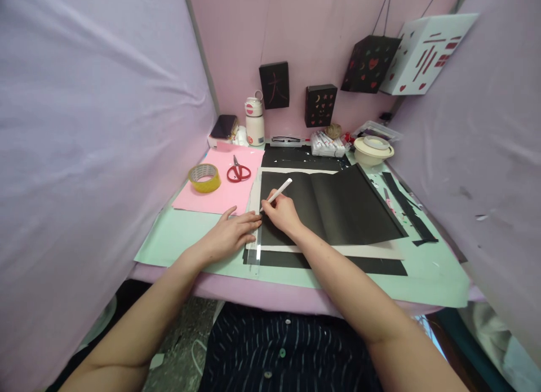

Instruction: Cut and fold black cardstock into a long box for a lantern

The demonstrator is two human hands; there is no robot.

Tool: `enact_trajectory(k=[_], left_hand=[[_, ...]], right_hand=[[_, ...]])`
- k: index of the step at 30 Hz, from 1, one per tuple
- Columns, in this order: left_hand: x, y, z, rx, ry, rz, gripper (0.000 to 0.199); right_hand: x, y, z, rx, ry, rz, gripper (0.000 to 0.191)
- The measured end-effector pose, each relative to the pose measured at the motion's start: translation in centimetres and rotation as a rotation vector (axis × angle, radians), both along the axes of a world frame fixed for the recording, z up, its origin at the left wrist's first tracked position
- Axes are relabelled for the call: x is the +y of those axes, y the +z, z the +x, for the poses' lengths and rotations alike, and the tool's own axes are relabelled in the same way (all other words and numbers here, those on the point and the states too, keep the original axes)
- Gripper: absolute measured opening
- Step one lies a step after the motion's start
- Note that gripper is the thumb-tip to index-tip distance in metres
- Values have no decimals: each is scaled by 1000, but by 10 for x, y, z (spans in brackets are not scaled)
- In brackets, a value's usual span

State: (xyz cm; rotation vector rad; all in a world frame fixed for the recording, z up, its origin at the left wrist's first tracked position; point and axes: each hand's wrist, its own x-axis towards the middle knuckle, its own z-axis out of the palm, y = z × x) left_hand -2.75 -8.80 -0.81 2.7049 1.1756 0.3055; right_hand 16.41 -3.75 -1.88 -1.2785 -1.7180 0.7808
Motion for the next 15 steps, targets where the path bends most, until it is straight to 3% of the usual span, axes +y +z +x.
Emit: enact_trajectory(k=[15], left_hand=[[0, -1, -1, -2, 4, -15, 35]], right_hand=[[0, 0, 2, -30, -7, 14, 20]])
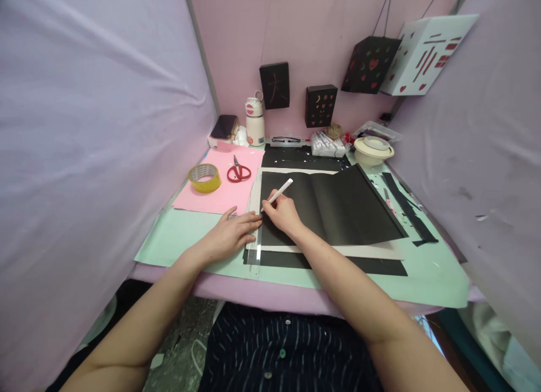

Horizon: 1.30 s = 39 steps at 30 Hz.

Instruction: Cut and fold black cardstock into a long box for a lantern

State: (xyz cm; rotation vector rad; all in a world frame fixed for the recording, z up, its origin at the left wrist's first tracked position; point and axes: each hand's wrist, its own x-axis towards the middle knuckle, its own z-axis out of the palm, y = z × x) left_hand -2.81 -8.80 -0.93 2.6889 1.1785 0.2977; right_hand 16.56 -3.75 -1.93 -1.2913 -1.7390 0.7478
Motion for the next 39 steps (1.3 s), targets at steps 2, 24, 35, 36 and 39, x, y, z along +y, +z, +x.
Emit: enact_trajectory(k=[2, 24, 35, 36, 39], left_hand=[[0, -1, 0, 1, -4, 6, 36], [-1, 1, 0, 13, -2, -5, 37], [-9, -1, -3, -19, -2, 45, 36], [-12, -1, -3, -24, 1, 49, 36], [-21, 0, -4, -32, 15, 28, 39]], right_hand=[[0, 0, 0, 0, 15, -2, 21], [0, -3, 1, 103, -61, 46, 21], [-39, 24, 59, -75, 120, 11, 27], [-46, 21, 71, -205, 115, 43, 26], [-66, 10, 103, -476, 120, 165, 29]])
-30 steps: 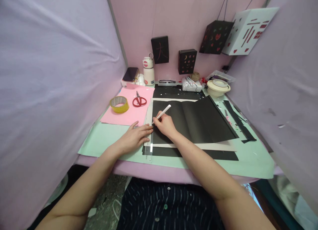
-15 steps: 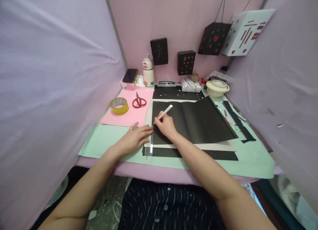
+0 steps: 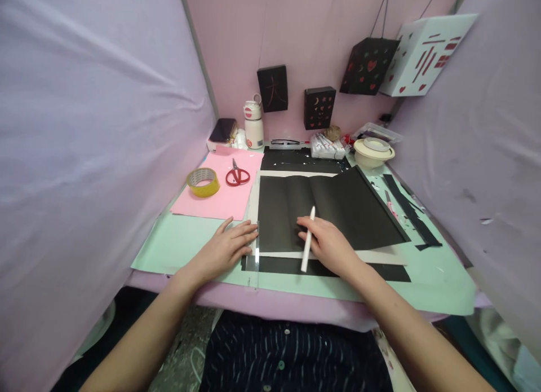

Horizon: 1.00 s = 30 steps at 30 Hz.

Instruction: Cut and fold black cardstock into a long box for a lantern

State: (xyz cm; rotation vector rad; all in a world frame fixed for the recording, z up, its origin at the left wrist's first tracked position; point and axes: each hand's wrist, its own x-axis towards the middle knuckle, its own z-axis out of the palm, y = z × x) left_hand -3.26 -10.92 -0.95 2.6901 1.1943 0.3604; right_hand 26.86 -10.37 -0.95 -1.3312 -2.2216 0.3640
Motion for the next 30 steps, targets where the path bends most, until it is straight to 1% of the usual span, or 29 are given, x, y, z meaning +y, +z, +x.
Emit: enact_trajectory(k=[2, 5, 7, 10, 12, 14, 15, 17, 19, 20, 21, 22, 24, 27, 29, 30], left_hand=[[-6, 2, -1, 7, 0, -38, 47], [-14, 6, -3, 38, -17, -109, 73], [-17, 8, -4, 65, -24, -144, 88], [-20, 10, -4, 102, -48, -169, 106], [-21, 10, -3, 123, -62, -175, 111], [-22, 9, 0, 142, -47, -163, 106], [-22, 8, 2, 147, -29, -143, 98], [-21, 3, 3, 145, 10, -69, 74], [-20, -2, 2, 101, 31, 45, 45], [-19, -4, 0, 58, 35, 105, 36], [-19, -5, -1, 1, 38, 159, 33], [-20, -4, -3, -66, 44, 208, 32], [-24, 2, -4, -213, 65, 284, 37], [-31, 19, 7, -391, 69, 348, 46], [-34, 30, 22, -459, 12, 339, 48], [-33, 33, 30, -472, -35, 307, 48]], right_hand=[[-12, -7, 17, -99, 14, 63, 31], [-27, -15, 38, -188, 6, 100, 30], [-34, -21, 49, -217, -29, 99, 30], [-41, -29, 60, -234, -97, 84, 31], [-44, -33, 62, -236, -123, 84, 33], [-46, -36, 60, -236, -135, 96, 33], [-46, -37, 59, -235, -140, 104, 33], [-46, -37, 57, -229, -147, 111, 32], [-47, -36, 55, -220, -149, 108, 32], [-47, -36, 54, -217, -150, 103, 31], [-47, -35, 54, -215, -151, 97, 31], [-47, -35, 54, -214, -150, 89, 30], [-48, -35, 53, -212, -148, 76, 30], [-48, -34, 51, -204, -142, 74, 29], [-47, -35, 50, -203, -141, 82, 29], [-47, -35, 49, -204, -141, 86, 29]])
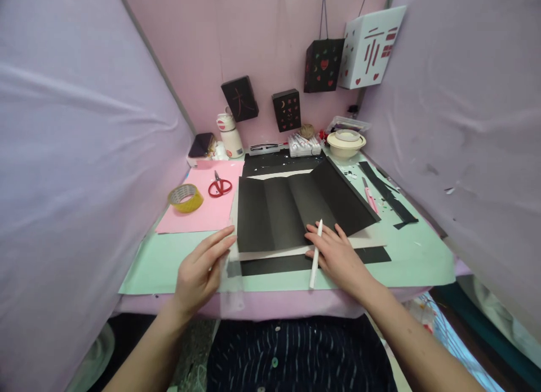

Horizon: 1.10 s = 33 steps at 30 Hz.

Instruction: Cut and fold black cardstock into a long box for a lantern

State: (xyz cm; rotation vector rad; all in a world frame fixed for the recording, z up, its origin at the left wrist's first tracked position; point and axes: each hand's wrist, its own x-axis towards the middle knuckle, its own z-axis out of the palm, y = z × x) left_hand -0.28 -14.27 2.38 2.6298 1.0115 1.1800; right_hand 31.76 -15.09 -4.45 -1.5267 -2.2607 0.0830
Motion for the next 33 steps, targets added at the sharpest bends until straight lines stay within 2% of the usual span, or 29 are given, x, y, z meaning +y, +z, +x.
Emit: enact_trajectory(k=[2, 4, 8, 11, 17, 23, 33], left_hand=[[5, 3, 15, 31, -107, -70, 48], [14, 0, 28, 76, -157, -165, 47], [31, -12, 42, 141, -51, -347, 38], [35, -19, 48, 194, 13, -411, 34], [36, -26, 51, 262, 18, -420, 33], [39, -29, 51, 254, 26, -364, 36], [39, -38, 47, 225, 77, -355, 36]], right_hand=[[0, -1, -1, -6, -2, 8, 30], [0, -2, -1, -14, -5, 16, 30], [-1, -4, -2, -27, -11, 32, 29], [-1, -4, -1, -35, -12, 43, 29], [-3, -3, -7, -60, -11, 35, 29], [-7, 1, -19, -51, 4, 14, 30], [-8, -1, -18, -41, -4, -9, 29]])
